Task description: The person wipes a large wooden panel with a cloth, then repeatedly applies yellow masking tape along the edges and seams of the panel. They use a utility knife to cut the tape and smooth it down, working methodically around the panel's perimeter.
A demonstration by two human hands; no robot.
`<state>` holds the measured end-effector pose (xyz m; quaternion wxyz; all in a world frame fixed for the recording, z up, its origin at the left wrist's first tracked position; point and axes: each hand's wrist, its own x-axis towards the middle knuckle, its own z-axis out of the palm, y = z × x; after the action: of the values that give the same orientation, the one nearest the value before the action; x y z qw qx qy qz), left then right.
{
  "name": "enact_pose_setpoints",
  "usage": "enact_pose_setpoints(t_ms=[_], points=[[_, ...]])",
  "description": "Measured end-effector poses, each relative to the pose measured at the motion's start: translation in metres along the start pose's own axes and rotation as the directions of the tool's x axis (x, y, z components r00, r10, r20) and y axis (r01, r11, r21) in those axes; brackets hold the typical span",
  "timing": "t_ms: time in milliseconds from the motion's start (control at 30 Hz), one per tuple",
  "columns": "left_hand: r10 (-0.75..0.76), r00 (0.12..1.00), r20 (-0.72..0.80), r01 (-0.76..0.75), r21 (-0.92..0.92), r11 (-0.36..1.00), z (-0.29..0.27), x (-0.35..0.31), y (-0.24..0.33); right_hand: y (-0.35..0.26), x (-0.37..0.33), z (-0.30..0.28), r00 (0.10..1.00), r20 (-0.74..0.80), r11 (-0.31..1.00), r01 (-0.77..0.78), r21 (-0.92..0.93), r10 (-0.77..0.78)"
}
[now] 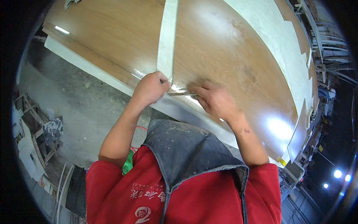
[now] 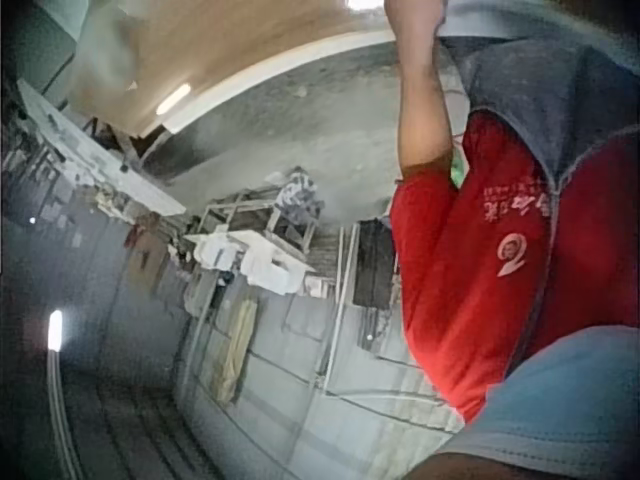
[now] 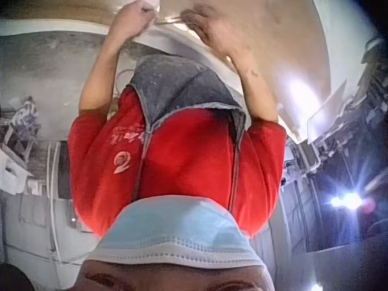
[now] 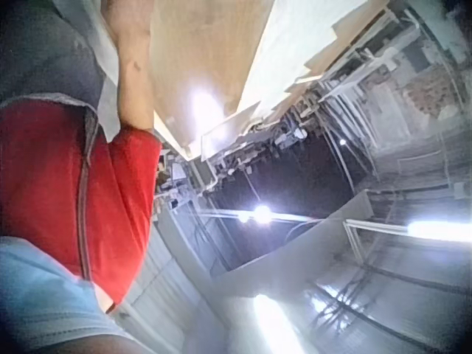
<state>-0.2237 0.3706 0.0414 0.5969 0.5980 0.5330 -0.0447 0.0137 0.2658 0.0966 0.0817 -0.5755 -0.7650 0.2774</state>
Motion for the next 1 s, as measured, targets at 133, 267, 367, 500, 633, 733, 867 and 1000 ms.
enact_pose_setpoints(t_ms=[133, 267, 367, 500, 633, 733, 867, 1000], points=[[0.268, 0.946, -0.184, -0.251, 0.112, 0.962, 0.002, 0.004, -0.019, 0.002, 0.017, -0.003, 0.999, 0.012, 0.995, 0.035, -0.096, -0.034], [0.367, 0.914, -0.170, -0.344, 0.149, 0.927, 0.000, 0.003, -0.014, 0.003, 0.023, -0.004, 0.999, 0.029, 0.993, 0.042, -0.114, -0.039], [0.336, 0.933, -0.126, -0.327, 0.088, 0.941, 0.004, 0.005, -0.014, 0.005, 0.023, -0.002, 0.999, 0.043, 0.992, 0.026, -0.125, -0.021], [0.198, 0.978, -0.058, -0.195, 0.056, 0.979, 0.005, 0.009, -0.018, 0.006, 0.025, -0.001, 0.999, 0.026, 0.992, 0.038, -0.122, -0.036], [0.132, 0.987, -0.094, -0.121, 0.108, 0.987, 0.001, 0.000, -0.006, 0.009, 0.032, 0.000, 0.996, 0.014, 0.990, 0.092, -0.109, -0.091], [0.173, 0.976, -0.133, -0.156, 0.134, 0.979, 0.002, 0.000, -0.011, 0.007, 0.038, 0.003, 0.994, 0.011, 0.990, 0.106, -0.092, -0.105], [0.207, 0.967, -0.149, -0.182, 0.164, 0.970, 0.002, 0.001, -0.014, 0.004, 0.046, 0.007, 0.992, 0.042, 0.982, 0.121, -0.142, -0.117], [0.247, 0.953, -0.175, -0.215, 0.186, 0.959, 0.003, 0.001, -0.018, 0.003, 0.051, 0.010, 0.990, 0.040, 0.976, 0.141, -0.164, -0.136]])
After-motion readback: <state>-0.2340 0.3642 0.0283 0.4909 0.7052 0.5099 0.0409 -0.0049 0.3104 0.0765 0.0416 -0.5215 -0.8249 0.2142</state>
